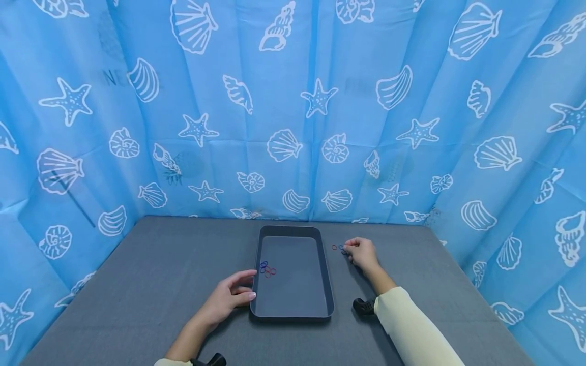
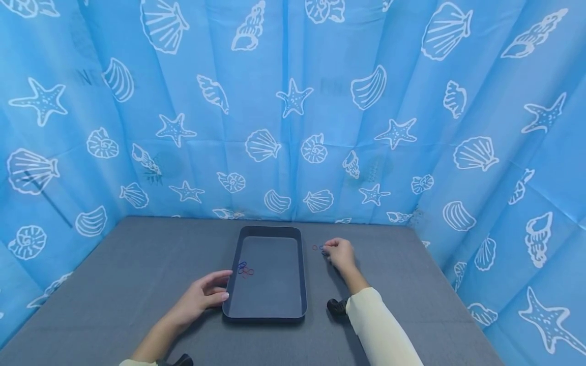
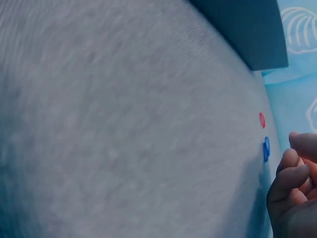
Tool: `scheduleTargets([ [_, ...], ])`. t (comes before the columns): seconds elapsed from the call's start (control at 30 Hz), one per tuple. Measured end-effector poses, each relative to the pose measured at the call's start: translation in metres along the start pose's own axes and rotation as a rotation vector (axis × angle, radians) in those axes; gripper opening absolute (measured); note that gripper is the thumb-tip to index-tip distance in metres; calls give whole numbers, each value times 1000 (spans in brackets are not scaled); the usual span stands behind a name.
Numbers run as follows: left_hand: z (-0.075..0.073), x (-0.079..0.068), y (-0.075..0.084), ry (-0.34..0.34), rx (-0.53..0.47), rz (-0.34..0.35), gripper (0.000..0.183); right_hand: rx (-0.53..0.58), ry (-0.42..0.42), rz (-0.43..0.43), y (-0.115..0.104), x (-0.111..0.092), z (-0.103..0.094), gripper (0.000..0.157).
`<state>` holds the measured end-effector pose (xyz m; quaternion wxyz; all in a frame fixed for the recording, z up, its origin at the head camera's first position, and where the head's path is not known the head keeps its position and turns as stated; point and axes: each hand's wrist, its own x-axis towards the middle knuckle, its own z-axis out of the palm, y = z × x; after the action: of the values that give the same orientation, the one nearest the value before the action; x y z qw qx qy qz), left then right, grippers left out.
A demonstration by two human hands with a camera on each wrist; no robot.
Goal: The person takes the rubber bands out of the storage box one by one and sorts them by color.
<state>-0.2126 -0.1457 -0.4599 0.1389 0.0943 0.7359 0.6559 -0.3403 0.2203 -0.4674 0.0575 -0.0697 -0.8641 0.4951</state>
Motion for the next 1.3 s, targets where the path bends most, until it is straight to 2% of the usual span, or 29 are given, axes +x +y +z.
scheduleTargets([
  [0.27, -1, 0, -1, -5, -12, 11, 51, 30, 4, -31, -22, -3, 2, 16],
  [0.47, -3, 6, -10, -5, -11, 10, 50, 51, -2, -58, -40, -3, 6, 21],
  [0.63, -4, 11, -20, 1, 0, 14, 50, 16, 5, -56, -50, -1, 15, 20],
  [0.8, -4, 12, -22, 8, 13, 14, 51, -23, -9, -74, -63, -3, 25, 24],
  [1.1, -4, 13, -22, 7, 4, 24, 52, -43, -93, -117, -85, -10, 47, 23],
  [1.3, -5, 14, -25, 15, 13, 20, 52, -42, -151, -152, -90, -11, 63, 19],
])
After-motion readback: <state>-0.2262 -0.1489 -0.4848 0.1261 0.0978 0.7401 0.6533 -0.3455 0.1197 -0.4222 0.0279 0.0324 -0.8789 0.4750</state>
